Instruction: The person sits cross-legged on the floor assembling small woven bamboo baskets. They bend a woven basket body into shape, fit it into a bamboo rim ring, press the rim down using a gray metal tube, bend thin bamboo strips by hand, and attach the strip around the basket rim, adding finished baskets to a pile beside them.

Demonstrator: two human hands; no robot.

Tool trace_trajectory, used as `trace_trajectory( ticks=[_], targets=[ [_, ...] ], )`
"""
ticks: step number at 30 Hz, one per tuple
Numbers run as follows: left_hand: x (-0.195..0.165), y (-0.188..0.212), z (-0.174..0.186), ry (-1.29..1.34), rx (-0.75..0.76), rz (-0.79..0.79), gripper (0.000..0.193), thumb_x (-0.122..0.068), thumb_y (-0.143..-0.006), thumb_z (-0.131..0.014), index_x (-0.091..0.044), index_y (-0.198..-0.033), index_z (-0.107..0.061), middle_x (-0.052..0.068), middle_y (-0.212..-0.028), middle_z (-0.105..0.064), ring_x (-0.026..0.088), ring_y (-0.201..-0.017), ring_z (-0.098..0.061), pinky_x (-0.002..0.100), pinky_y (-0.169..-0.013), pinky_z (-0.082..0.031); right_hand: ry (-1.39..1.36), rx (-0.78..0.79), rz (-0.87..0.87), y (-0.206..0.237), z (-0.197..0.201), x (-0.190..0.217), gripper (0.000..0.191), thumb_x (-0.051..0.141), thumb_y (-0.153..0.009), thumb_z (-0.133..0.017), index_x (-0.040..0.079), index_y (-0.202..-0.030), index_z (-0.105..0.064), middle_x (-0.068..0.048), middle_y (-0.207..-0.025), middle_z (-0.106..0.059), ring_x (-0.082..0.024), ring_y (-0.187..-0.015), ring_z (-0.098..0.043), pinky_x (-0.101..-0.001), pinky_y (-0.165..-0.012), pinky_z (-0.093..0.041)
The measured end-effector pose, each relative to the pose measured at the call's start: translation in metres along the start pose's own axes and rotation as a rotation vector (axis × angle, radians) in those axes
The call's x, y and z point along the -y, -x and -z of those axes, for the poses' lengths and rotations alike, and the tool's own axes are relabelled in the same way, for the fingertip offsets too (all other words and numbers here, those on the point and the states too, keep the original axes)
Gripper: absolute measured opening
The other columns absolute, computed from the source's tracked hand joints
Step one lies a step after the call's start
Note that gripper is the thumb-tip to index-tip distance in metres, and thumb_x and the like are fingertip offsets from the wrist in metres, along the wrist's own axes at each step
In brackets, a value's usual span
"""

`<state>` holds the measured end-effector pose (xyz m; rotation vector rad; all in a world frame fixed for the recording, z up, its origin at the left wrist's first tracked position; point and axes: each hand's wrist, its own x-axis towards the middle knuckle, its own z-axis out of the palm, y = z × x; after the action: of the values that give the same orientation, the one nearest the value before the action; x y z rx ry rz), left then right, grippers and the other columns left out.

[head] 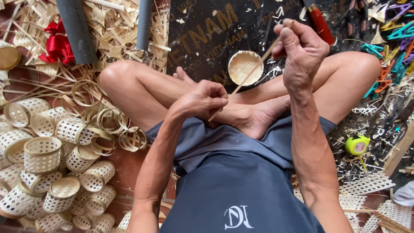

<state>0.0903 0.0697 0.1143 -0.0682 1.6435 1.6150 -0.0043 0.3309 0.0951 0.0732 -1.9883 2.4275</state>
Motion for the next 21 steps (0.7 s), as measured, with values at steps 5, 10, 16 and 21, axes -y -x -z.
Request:
trace_trajectory(
  ticks=[5, 10, 16, 21],
  targets=[
    [0.019, 0.019, -0.008, 0.311, -0.112, 0.039, 0.021, -0.005, -0.094, -0.068, 0.006, -0.112, -0.069, 0.011, -0.084, -0.069, 0.019, -0.073, -0.069, 0.030, -0.062, -0.054, 0.032, -0.156, 0.047, 0.034, 0.020, -0.025, 0.020, -0.001, -0.112, -0.066, -0.007, -0.131, -0.060, -0.014, -0.099, -0.072, -0.014, -0.069, -0.065, -0.0271, -0.061, -0.056],
    [0.039, 0.036, -0.035, 1.151, -0.282, -0.272, 0.037, -0.021, -0.097, -0.063, 0.010, -0.117, -0.066, 0.019, -0.123, -0.071, 0.030, -0.107, -0.074, 0.043, -0.096, -0.060, 0.025, -0.316, -0.007, 0.075, 0.043, -0.047, 0.021, -0.001, -0.113, -0.063, -0.007, -0.133, -0.057, -0.017, -0.101, -0.071, -0.015, -0.068, -0.064, -0.0293, -0.059, -0.059],
    [0.051, 0.021, -0.049, 0.988, -0.398, -0.721, 0.027, -0.019, -0.109, -0.064, 0.002, -0.126, -0.068, 0.017, -0.128, -0.068, 0.032, -0.109, -0.071, 0.048, -0.101, -0.059, -0.220, -0.290, -0.069, 0.078, 0.037, -0.045, 0.024, 0.013, -0.115, -0.063, -0.001, -0.134, -0.062, -0.017, -0.100, -0.070, -0.016, -0.066, -0.065, -0.0306, -0.060, -0.057],
    [0.044, 0.008, -0.010, 0.931, -0.245, -0.787, 0.025, -0.021, -0.111, -0.063, 0.001, -0.122, -0.071, 0.016, -0.119, -0.069, 0.028, -0.099, -0.071, 0.042, -0.092, -0.060, -0.492, -0.172, -0.121, 0.053, 0.057, -0.033, 0.024, 0.021, -0.118, -0.063, 0.002, -0.133, -0.063, -0.014, -0.098, -0.068, -0.015, -0.069, -0.062, -0.0286, -0.061, -0.053]
  ],
)
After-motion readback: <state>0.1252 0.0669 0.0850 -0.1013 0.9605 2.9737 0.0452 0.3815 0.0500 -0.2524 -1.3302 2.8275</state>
